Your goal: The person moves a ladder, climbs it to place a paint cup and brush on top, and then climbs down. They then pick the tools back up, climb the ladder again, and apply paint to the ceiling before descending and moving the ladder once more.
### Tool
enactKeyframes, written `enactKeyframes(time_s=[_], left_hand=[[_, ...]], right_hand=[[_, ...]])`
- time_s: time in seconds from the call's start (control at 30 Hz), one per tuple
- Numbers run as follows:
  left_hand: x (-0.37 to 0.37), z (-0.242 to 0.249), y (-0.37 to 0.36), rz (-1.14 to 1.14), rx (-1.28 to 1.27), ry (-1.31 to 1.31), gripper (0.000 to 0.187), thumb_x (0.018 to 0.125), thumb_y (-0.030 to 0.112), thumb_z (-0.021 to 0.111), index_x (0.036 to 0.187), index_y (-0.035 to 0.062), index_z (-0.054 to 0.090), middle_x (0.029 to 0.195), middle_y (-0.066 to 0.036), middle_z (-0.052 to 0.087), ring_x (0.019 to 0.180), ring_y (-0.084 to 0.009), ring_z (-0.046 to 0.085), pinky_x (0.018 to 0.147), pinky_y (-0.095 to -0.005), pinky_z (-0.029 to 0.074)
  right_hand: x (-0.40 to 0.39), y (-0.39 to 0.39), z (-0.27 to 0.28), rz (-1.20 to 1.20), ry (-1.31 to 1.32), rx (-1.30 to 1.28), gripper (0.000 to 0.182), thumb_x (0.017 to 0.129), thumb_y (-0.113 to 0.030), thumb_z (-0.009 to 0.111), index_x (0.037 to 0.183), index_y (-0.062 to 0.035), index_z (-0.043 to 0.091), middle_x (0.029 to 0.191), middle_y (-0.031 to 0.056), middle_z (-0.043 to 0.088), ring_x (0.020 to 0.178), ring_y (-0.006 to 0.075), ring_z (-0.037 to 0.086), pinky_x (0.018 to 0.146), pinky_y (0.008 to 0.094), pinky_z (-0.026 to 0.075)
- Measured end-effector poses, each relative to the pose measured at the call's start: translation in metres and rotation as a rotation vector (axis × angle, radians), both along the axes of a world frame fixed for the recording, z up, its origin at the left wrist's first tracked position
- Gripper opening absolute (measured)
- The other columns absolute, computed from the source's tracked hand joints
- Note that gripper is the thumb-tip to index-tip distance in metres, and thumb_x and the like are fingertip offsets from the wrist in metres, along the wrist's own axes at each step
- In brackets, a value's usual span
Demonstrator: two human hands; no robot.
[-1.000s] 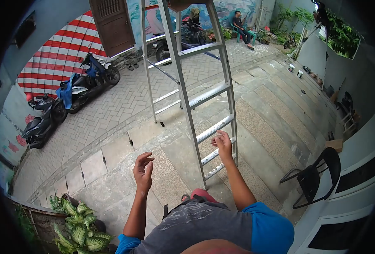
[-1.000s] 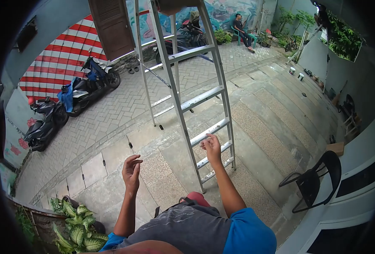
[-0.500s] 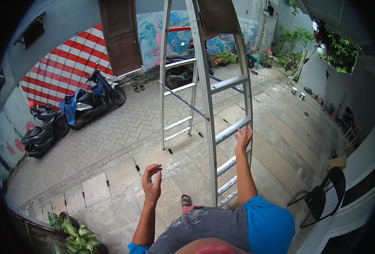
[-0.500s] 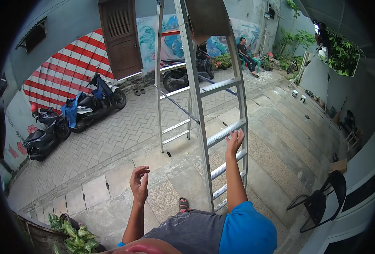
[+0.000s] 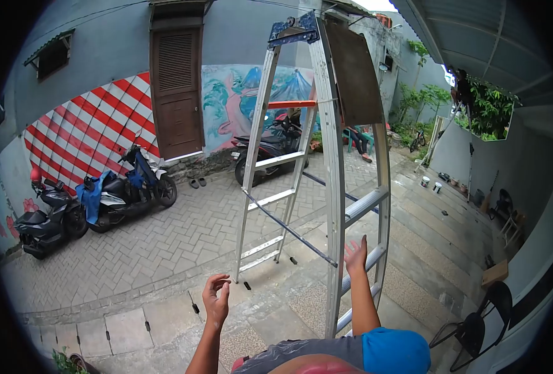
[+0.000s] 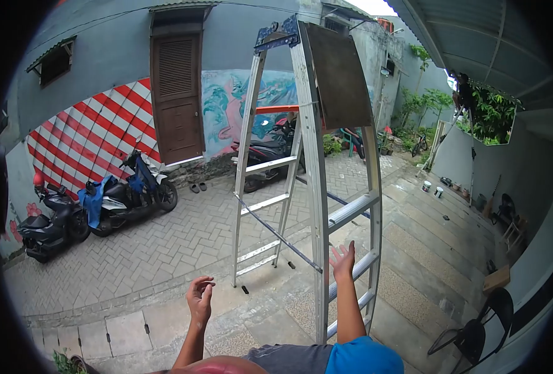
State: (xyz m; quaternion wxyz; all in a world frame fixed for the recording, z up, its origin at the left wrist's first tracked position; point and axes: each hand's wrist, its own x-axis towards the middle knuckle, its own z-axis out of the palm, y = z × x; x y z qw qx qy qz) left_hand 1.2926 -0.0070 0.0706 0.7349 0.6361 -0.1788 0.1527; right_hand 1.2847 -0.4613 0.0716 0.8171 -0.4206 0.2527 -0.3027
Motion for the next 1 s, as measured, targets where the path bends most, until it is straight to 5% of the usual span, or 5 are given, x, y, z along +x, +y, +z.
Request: enactKeyframes(time_s=[0.1,0.4,0.67,0.8,1.0], left_hand=[[0.033,-0.009,-0.001,-0.022,-0.026,0.022,0.023,0.093,0.005,0.060,0.115,-0.0018,0.057,0.109,-0.013,0.065,0.097,-0.0190,0.065,0.090,-0.0325,0.051],[0.169,-0.021,0.006,-0.156,-0.055,0.021,0.020,0.093,0.005,0.059,0.112,-0.0008,0.057,0.106,-0.012,0.066,0.091,-0.0166,0.065,0.081,-0.0285,0.052],[0.263,-0.033,-0.003,-0.210,-0.138,0.045,0.008,0.095,0.003,0.057,0.103,0.0007,0.056,0.098,-0.009,0.063,0.085,-0.0145,0.062,0.080,-0.0288,0.053],[0.324,-0.033,-0.025,-0.273,-0.105,0.087,0.014,0.092,-0.002,0.054,0.105,0.0002,0.056,0.103,-0.010,0.063,0.087,-0.0152,0.062,0.083,-0.0295,0.052],[0.453,0.001,-0.077,-0.257,-0.069,0.080,0.017,0.093,0.005,0.055,0.110,0.0028,0.057,0.108,-0.009,0.064,0.093,-0.0157,0.063,0.086,-0.0306,0.049]], right_hand=[[0.011,0.003,0.009,0.222,-0.322,0.149,0.101,0.089,-0.076,0.042,0.158,-0.0125,0.005,0.161,0.0180,0.017,0.146,0.0417,0.019,0.117,0.0561,0.020],[0.019,-0.003,0.044,0.051,-0.392,-0.059,0.061,0.097,-0.058,0.048,0.135,-0.0111,0.049,0.126,0.0101,0.059,0.120,0.0285,0.053,0.099,0.0461,0.043],[-0.010,-0.009,0.026,-0.439,0.242,-0.472,0.060,0.100,-0.047,0.048,0.147,-0.0105,0.037,0.129,0.0120,0.056,0.116,0.0234,0.055,0.094,0.0427,0.045],[-0.008,-0.006,0.014,-0.384,0.264,-0.255,0.068,0.098,-0.058,0.044,0.143,-0.0067,0.045,0.127,0.0124,0.059,0.121,0.0204,0.052,0.099,0.0429,0.044],[0.011,0.018,0.075,-0.284,-0.144,-0.121,0.091,0.092,-0.074,0.037,0.153,-0.0064,0.026,0.147,0.0229,0.042,0.125,0.0396,0.053,0.083,0.0528,0.057]])
